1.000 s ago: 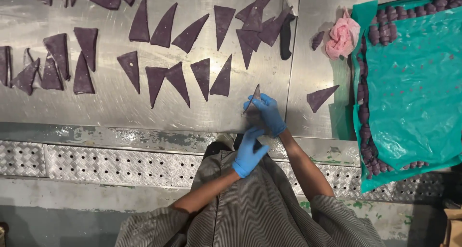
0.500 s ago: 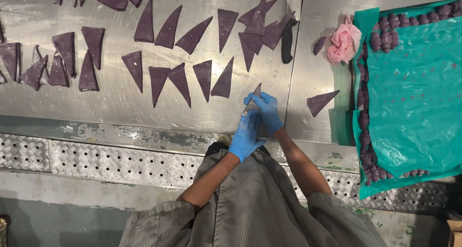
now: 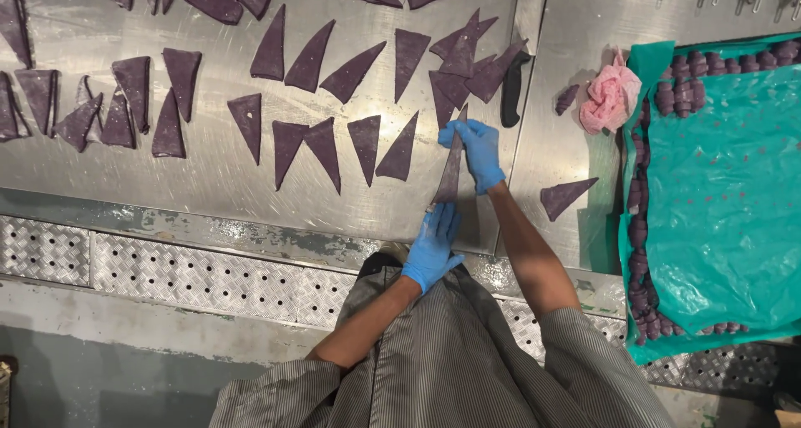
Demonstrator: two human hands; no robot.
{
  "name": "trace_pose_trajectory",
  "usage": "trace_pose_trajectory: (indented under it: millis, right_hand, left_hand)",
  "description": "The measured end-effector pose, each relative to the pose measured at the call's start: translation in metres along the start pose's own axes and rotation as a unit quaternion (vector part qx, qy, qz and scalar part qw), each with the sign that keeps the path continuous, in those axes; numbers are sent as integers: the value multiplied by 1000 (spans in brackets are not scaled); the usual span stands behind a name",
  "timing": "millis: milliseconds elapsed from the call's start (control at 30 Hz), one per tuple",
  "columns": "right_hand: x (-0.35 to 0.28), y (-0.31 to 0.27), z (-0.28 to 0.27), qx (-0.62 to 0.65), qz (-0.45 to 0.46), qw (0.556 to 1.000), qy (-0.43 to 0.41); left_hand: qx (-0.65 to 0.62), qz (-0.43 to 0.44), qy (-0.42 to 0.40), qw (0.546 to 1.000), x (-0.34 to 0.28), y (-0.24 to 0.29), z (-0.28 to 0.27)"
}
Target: Rolling and shaping purple dough pieces into small pastries or rolls at a bakery station.
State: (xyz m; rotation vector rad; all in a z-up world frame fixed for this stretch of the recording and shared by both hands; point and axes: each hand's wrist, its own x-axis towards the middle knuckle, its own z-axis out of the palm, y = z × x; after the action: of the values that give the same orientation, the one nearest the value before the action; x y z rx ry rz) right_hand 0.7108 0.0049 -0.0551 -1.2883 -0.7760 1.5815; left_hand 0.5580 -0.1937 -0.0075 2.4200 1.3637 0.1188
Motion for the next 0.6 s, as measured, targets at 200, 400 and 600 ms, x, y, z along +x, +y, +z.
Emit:
trace_pose_trajectory:
  millis: [200,400,600]
  right_hand:
    - [45,-25,-1,5,-54,998,-13]
    - [76,-50,-2,5,-63,998,-14]
    - [69,-45,-9,-23,-46,999,-5]
  left_hand:
    - [33,8,-6,999,0,-1,-1]
    - [47,2,-17,999,2,1,-8]
    - [54,-5,8,999,-1,3,-11]
